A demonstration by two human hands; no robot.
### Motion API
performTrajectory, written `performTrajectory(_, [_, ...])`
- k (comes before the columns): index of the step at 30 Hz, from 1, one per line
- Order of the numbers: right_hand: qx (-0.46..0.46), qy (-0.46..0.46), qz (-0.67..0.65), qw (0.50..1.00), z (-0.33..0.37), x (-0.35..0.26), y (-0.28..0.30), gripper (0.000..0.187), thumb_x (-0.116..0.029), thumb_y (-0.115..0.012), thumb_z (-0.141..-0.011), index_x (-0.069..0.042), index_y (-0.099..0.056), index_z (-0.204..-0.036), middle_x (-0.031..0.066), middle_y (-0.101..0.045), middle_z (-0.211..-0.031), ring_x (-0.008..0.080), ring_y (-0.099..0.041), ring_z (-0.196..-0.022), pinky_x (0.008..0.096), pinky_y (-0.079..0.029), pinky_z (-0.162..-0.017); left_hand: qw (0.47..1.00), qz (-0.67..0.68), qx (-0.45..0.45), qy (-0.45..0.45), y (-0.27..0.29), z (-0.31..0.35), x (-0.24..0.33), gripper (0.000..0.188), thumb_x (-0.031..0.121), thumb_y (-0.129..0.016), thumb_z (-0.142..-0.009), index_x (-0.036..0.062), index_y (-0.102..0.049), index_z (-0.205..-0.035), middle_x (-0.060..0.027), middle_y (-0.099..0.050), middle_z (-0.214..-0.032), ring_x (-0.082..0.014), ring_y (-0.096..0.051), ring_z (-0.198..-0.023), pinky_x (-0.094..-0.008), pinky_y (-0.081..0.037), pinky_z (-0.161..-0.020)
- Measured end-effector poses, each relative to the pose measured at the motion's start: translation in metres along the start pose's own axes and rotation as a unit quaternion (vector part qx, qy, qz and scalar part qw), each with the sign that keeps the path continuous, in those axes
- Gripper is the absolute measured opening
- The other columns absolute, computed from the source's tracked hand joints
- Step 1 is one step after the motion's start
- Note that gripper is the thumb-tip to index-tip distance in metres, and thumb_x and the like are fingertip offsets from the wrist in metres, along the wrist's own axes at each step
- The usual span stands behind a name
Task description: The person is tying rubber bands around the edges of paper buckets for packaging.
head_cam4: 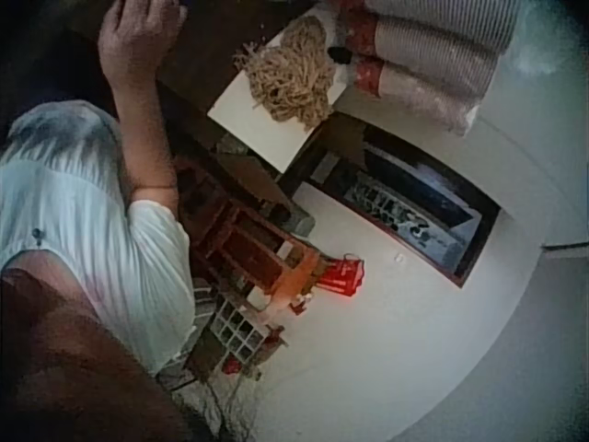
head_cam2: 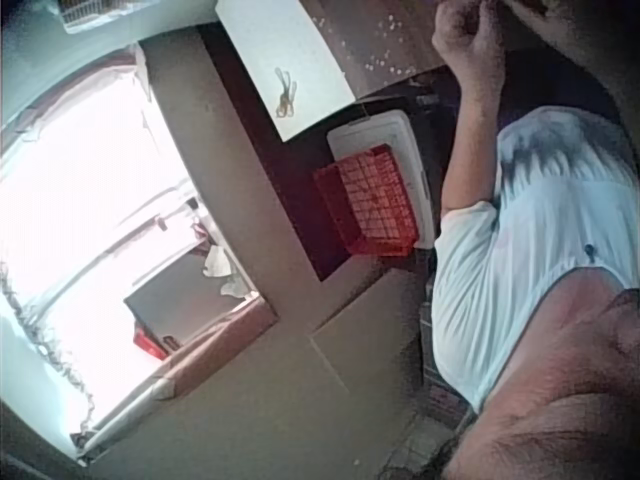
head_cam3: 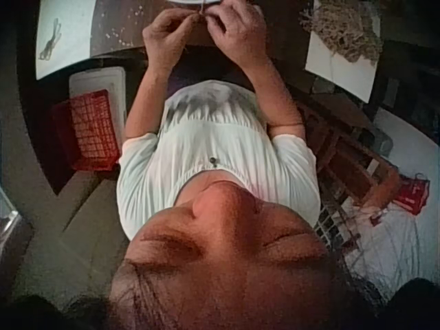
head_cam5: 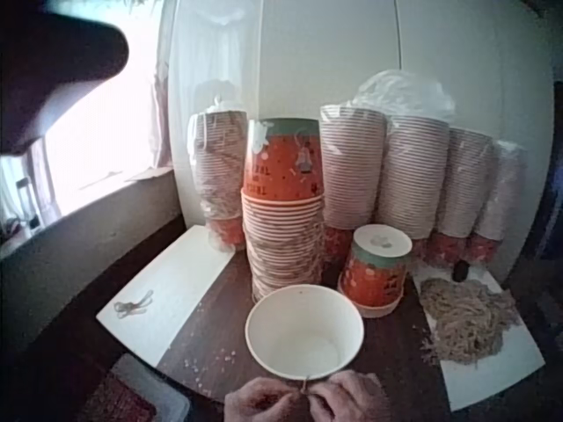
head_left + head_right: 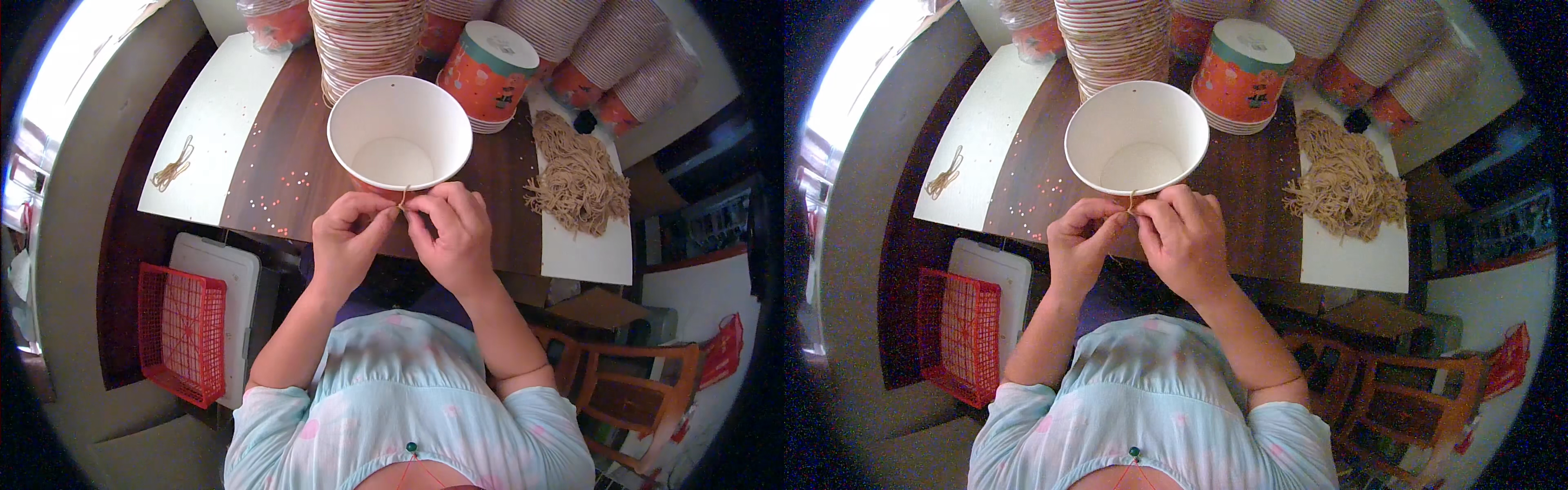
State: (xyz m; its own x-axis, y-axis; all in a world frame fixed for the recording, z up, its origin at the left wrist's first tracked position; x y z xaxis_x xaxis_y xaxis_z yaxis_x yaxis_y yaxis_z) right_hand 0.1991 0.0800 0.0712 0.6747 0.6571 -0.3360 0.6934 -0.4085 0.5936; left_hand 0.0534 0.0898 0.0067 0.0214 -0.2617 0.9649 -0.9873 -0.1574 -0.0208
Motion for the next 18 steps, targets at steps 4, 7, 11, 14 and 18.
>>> performTrajectory(4, [-0.017, 0.023, 0.004, 1.0, 0.004, 0.0, -0.005, 0.023, -0.003, -0.075, -0.068, -0.01, -0.066, -0.088, 0.004, -0.058, -0.087, 0.0233, -0.055, -0.075, 0.0361, -0.042, -0.066, 1.0, 0.007, 0.004, -0.004, 0.002, 0.0, 0.0, 0.005, 0.002, -0.071, -0.084, 0.0004, -0.069, -0.088, 0.0023, -0.062, -0.077, -0.0015, -0.049, -0.063, -0.0184, -0.039, -0.056])
performTrajectory(7, [-0.019, 0.06, 0.019, 0.998, 0.004, -0.003, -0.003, 0.023, -0.002, -0.075, -0.068, -0.011, -0.067, -0.087, 0.003, -0.057, -0.087, 0.0226, -0.055, -0.075, 0.0361, -0.042, -0.066, 1.0, 0.017, 0.004, 0.003, 0.001, -0.001, -0.002, 0.005, 0.002, -0.071, -0.084, 0.0005, -0.069, -0.088, 0.0023, -0.062, -0.077, -0.0015, -0.049, -0.063, -0.0185, -0.039, -0.056])
performTrajectory(11, [-0.023, 0.091, 0.05, 0.994, 0.002, -0.003, -0.002, 0.022, -0.002, -0.075, -0.067, -0.011, -0.069, -0.087, 0.0021, -0.057, -0.087, 0.0214, -0.055, -0.075, 0.0355, -0.041, -0.066, 1.0, 0.004, 0.001, 0.019, 0.002, -0.002, -0.002, 0.005, 0.003, -0.071, -0.085, 0.0001, -0.069, -0.089, 0.0023, -0.062, -0.077, -0.0015, -0.05, -0.064, -0.0186, -0.04, -0.056])
performTrajectory(14, [-0.041, 0.098, 0.087, 0.991, 0.002, -0.002, -0.004, 0.02, -0.003, -0.073, -0.069, -0.01, -0.069, -0.087, 0.0021, -0.056, -0.086, 0.0209, -0.054, -0.074, 0.0353, -0.041, -0.065, 0.995, 0.05, -0.009, 0.084, 0.001, -0.001, -0.009, 0.008, 0.006, -0.07, -0.087, -0.0015, -0.069, -0.089, 0.0026, -0.062, -0.076, -0.0021, -0.051, -0.065, -0.0185, -0.041, -0.057])
performTrajectory(18, [-0.031, 0.107, 0.112, 0.987, 0.001, -0.002, -0.005, 0.015, -0.004, -0.071, -0.072, -0.009, -0.068, -0.086, 0.002, -0.054, -0.083, 0.0209, -0.052, -0.072, 0.0354, -0.04, -0.064, 0.975, 0.151, -0.045, 0.159, -0.003, 0.002, -0.022, 0.01, 0.009, -0.069, -0.088, -0.0007, -0.069, -0.09, 0.0029, -0.062, -0.075, -0.0021, -0.05, -0.064, -0.0185, -0.04, -0.056])
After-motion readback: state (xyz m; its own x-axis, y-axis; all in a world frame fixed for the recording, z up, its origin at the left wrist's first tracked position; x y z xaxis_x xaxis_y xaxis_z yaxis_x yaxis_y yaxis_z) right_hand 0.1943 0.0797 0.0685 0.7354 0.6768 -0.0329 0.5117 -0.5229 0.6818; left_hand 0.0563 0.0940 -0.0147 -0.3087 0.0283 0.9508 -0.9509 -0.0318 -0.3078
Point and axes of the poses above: each hand's wrist, its own z-axis away from the middle knuckle, its own y-axis out of the back of the hand, x = y × z, the point moved 7 cm from there along -z, towards the middle knuckle
